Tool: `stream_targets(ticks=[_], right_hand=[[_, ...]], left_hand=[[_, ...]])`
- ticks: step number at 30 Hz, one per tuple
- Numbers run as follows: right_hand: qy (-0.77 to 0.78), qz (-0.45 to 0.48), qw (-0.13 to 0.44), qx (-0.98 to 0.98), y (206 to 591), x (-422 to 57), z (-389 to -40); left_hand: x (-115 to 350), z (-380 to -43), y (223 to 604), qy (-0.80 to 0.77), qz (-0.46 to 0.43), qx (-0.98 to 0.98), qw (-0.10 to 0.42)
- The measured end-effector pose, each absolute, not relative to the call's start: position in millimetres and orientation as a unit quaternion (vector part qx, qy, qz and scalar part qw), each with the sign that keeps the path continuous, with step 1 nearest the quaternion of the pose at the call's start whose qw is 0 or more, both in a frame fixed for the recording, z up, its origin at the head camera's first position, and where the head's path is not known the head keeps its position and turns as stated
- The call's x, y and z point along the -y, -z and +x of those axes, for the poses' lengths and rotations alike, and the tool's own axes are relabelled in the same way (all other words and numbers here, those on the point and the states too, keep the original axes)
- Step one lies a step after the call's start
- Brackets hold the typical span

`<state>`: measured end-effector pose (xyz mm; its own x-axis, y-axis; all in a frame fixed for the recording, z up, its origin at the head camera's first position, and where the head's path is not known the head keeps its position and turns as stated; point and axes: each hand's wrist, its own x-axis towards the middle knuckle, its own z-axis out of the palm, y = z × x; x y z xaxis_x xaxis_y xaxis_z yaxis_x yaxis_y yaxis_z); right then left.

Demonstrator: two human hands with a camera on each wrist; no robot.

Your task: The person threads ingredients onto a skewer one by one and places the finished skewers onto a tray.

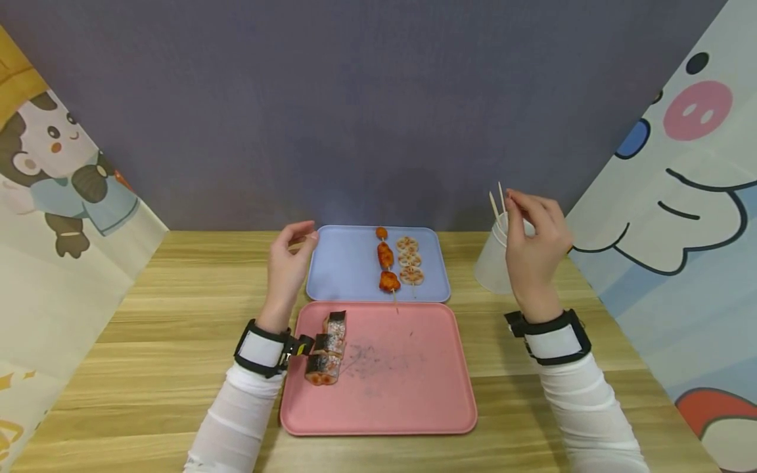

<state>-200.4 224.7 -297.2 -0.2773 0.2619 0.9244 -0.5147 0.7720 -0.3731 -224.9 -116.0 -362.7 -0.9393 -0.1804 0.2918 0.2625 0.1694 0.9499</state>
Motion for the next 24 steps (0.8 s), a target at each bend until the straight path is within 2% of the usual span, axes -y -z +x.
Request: stream_targets(ticks=[7, 18, 24], right_hand=[[-0.343, 0.095, 0.610, 0.709, 282, -215, -187], [-0.367, 0.114, 0.669, 0.637, 263, -197, -163], [-0.390, 0.116, 0.665, 0.627, 265, -189, -153]], left_hand=[[112, -225, 360, 0.651, -0.039, 0.740, 0.166], [100, -227, 359, 0.655, -0.071, 0.733, 0.167], [91, -227, 356, 0.664, -0.077, 0.725, 0.167]])
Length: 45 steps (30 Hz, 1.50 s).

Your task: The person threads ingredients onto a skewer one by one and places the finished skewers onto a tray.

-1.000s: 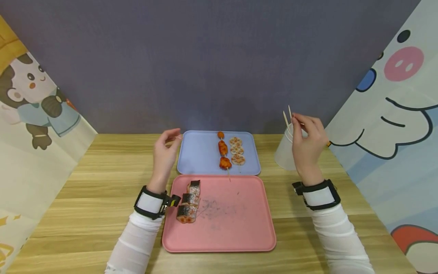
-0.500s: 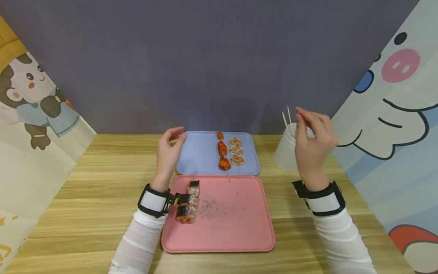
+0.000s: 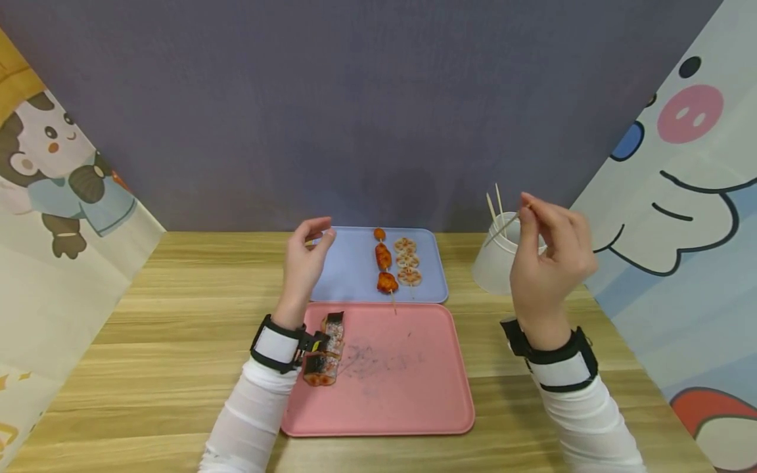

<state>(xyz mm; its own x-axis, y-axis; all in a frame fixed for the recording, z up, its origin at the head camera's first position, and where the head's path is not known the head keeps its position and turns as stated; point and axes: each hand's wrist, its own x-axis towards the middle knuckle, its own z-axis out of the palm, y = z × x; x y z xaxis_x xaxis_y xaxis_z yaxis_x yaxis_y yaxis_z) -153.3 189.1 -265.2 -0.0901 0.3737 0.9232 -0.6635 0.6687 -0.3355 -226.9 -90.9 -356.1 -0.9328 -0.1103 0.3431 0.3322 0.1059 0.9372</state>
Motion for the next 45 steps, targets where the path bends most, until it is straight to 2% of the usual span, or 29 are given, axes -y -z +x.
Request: stream_targets(ticks=[21, 30, 36, 45], right_hand=[[-0.453, 0.134, 0.576, 0.667, 310, -164, -159], [-0.572, 0.135, 0.473, 0.656, 328, -155, -160], [-0.630, 0.102, 0.414, 0.649, 336, -152, -161], [-0.663, 0.091, 0.387, 0.635, 342, -153, -165]], left_hand=[[46, -218, 347, 0.656, -0.136, 0.730, 0.134], [27, -208, 351, 0.608, -0.201, 0.757, 0.127], [16, -200, 352, 0.575, -0.235, 0.778, 0.094], [10, -193, 354, 0.542, -0.271, 0.794, 0.050]])
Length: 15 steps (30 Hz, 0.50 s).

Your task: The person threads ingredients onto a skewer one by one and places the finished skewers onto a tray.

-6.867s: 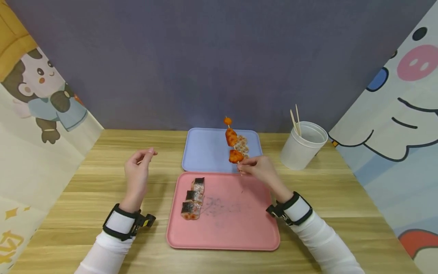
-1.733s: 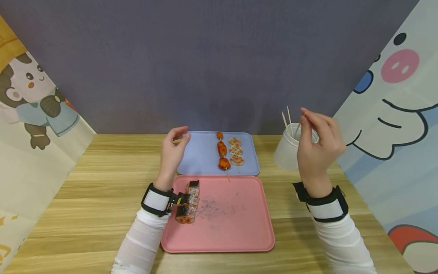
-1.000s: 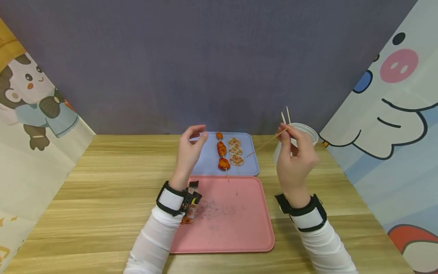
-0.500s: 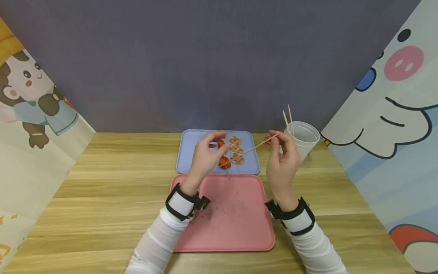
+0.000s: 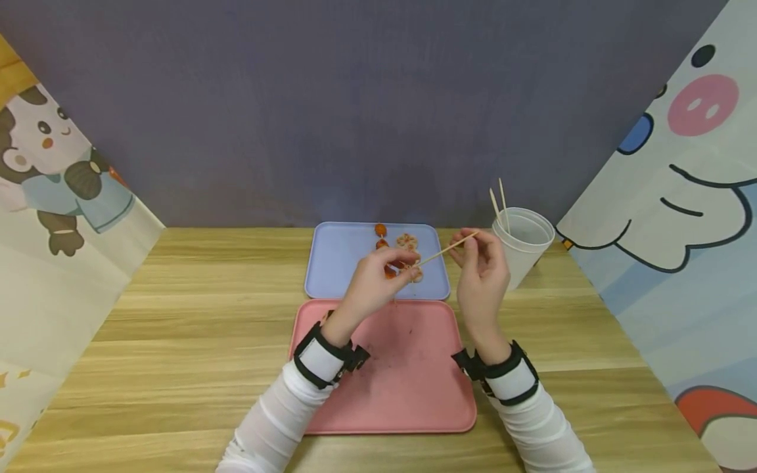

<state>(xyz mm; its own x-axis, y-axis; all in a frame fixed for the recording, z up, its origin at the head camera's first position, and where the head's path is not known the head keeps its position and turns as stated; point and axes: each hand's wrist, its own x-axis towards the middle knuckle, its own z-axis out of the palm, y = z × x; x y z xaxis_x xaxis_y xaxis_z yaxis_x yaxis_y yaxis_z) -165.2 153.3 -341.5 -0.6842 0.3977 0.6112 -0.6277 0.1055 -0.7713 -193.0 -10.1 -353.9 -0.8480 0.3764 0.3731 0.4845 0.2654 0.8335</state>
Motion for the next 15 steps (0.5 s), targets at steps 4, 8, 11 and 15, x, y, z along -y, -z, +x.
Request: stream_targets(ticks=[4, 8, 11, 15], right_hand=[[-0.679, 0.088, 0.369, 0.629, 343.1, -153.4, -166.1], [-0.689, 0.083, 0.356, 0.626, 344.1, -153.9, -166.6], [-0.689, 0.079, 0.351, 0.629, 344.0, -154.2, -166.6], [-0.697, 0.085, 0.342, 0.625, 343.6, -155.4, -167.0]], left_hand=[[8.7, -192.0, 354.8, 0.530, -0.277, 0.800, 0.042], [8.1, -191.7, 355.5, 0.528, -0.272, 0.804, 0.031], [8.1, -191.1, 355.1, 0.533, -0.267, 0.803, 0.021], [8.4, -190.4, 354.1, 0.548, -0.259, 0.796, 0.012]])
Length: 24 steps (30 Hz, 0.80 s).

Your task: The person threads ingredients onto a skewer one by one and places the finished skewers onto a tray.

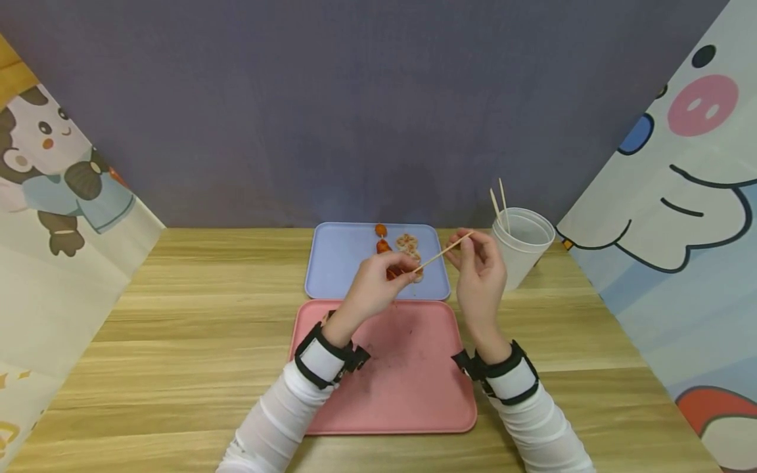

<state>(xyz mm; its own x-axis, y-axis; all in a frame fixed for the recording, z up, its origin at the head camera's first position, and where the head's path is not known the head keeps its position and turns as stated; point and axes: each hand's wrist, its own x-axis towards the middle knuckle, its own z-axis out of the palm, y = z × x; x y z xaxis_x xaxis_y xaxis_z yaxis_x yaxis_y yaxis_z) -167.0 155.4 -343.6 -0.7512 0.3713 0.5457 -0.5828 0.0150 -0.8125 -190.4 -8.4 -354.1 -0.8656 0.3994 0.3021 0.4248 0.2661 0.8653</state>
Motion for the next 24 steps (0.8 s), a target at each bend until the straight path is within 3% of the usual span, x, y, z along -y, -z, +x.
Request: stream_targets(ticks=[11, 24], right_hand=[[-0.678, 0.116, 0.332, 0.646, 346, -171, -167], [-0.629, 0.092, 0.272, 0.722, 356, -181, -155]], left_hand=[[13, -189, 347, 0.651, -0.230, 0.718, 0.081], [14, -188, 340, 0.702, -0.236, 0.665, 0.096]])
